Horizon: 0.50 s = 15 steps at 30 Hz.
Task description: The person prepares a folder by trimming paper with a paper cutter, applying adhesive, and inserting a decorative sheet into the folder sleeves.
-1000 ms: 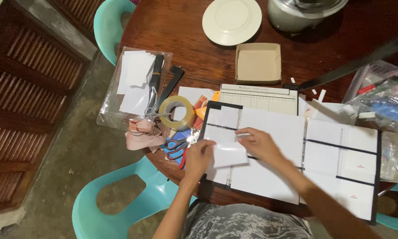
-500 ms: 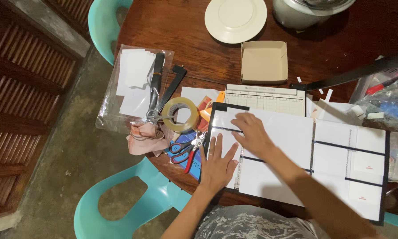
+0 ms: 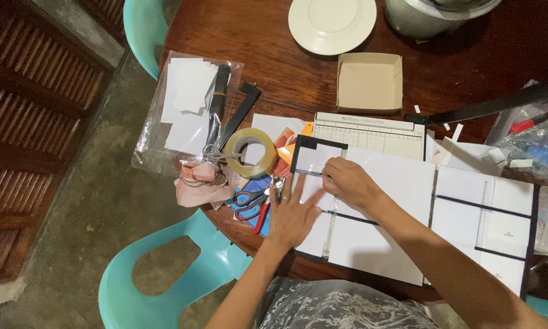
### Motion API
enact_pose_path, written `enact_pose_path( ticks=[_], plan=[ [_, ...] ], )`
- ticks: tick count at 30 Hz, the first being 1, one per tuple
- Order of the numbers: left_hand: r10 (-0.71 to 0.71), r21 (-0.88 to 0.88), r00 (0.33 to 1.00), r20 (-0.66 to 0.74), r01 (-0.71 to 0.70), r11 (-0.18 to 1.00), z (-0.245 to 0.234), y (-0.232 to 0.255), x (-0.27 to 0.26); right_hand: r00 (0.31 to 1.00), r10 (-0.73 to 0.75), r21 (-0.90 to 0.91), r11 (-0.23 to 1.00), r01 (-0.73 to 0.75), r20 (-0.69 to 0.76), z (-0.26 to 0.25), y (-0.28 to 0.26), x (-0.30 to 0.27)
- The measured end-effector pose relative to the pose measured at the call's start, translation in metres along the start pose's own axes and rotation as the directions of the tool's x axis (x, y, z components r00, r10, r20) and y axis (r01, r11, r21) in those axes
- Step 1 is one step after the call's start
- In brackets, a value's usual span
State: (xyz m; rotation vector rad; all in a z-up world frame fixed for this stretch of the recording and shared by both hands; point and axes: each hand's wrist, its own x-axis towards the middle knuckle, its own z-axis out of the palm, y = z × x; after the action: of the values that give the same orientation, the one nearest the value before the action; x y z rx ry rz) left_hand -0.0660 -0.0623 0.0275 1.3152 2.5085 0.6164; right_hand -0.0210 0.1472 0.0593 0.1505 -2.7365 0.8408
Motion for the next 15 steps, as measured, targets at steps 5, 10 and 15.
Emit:
enact_pose_path(
  ticks=[5,10,15],
  plan=[
    [-0.105,0.022,0.987,-0.121,0.108,0.994,0.005,0.018,0.005,0.994,0.103,0.092,0.99,-0.106,0.034,-0.003,0.002,-0.001],
    [-0.166,0.048,0.972,-0.165,0.176,0.983,0.013,0.025,0.012,0.962,0.245,0.121,0.958,-0.259,0.121,-0.008,0.017,0.004],
    [-0.187,0.05,0.966,-0.179,0.198,0.979,0.022,0.036,0.022,0.965,0.207,0.126,0.965,-0.228,0.16,-0.005,0.028,0.008]
  ],
)
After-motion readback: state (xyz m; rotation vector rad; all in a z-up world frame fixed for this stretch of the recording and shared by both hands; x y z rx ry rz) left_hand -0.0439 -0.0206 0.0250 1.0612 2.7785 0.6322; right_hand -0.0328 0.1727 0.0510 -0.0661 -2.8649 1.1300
